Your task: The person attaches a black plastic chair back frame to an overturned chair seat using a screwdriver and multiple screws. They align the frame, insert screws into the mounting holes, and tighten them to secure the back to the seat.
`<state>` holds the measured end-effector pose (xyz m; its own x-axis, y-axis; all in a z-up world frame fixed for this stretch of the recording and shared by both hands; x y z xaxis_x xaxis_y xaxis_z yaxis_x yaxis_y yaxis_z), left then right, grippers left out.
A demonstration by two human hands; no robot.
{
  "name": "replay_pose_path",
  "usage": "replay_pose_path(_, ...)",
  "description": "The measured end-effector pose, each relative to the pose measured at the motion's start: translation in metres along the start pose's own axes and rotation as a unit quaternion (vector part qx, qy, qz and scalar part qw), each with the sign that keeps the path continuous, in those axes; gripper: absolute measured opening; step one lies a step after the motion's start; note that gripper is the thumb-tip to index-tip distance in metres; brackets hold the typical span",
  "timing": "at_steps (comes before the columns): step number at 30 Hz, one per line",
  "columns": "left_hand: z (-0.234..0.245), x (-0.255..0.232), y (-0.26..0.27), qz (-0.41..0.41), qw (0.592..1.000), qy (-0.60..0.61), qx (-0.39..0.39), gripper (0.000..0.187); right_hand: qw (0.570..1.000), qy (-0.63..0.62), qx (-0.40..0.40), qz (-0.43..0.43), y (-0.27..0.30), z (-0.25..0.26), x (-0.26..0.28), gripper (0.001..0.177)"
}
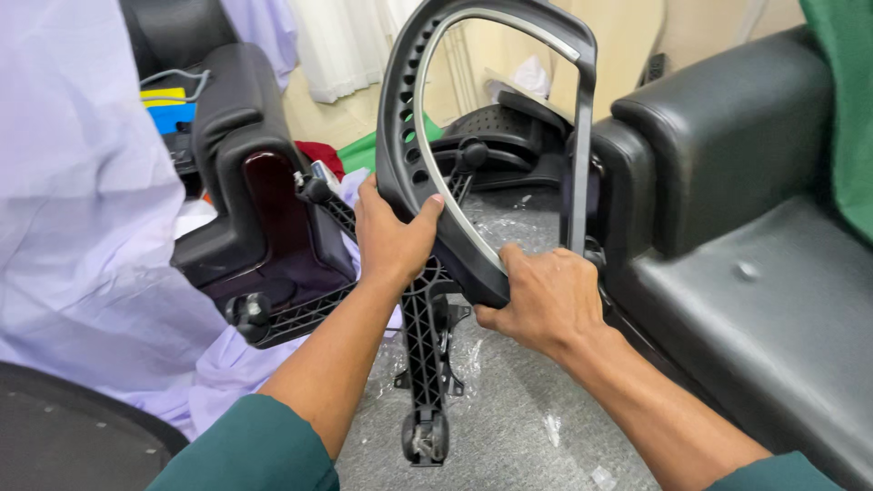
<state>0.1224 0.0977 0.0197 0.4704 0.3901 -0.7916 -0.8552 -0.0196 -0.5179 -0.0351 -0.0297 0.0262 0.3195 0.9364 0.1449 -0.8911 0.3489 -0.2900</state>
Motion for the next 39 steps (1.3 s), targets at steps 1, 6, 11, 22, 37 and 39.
replay_pose_path(1,0.014,0.005,-0.005,0.002,1.000,0.003,-0.024,0.088,1.000,-0.003,-0.006,0.025,-0.001,-0.001,0.011,0.059)
replay_pose_path(6,0.091,0.030,-0.024,0.074,0.992,0.005,-0.104,0.083,0.984,-0.035,-0.055,0.168,-0.003,-0.007,0.066,0.054)
replay_pose_path(11,0.171,0.042,-0.026,0.129,0.977,0.006,-0.169,0.079,0.949,-0.072,-0.102,0.288,-0.004,-0.010,0.116,0.052)
replay_pose_path(22,0.309,0.100,0.002,0.305,0.876,0.178,-0.328,0.045,0.824,-0.142,-0.198,0.511,0.013,-0.009,0.207,0.043)
replay_pose_path(37,0.418,0.120,0.081,0.296,0.770,0.255,-0.504,0.030,0.754,-0.392,-0.260,0.458,0.008,0.032,0.287,0.068)
replay_pose_path(39,0.427,0.122,0.091,0.294,0.759,0.263,-0.518,0.030,0.782,-0.457,-0.174,0.387,-0.011,0.024,0.299,0.073)
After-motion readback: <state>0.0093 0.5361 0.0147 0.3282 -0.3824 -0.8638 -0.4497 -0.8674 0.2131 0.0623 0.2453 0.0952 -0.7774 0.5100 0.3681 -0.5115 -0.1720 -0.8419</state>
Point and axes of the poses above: each hand's wrist, its own y-axis away from the middle knuckle, its own z-axis out of the back of the hand, x = y × z, the point moved 7 cm from there along -y, towards the middle knuckle, and after that the axes turned 10 degrees about -x, right-handed, at the moved point
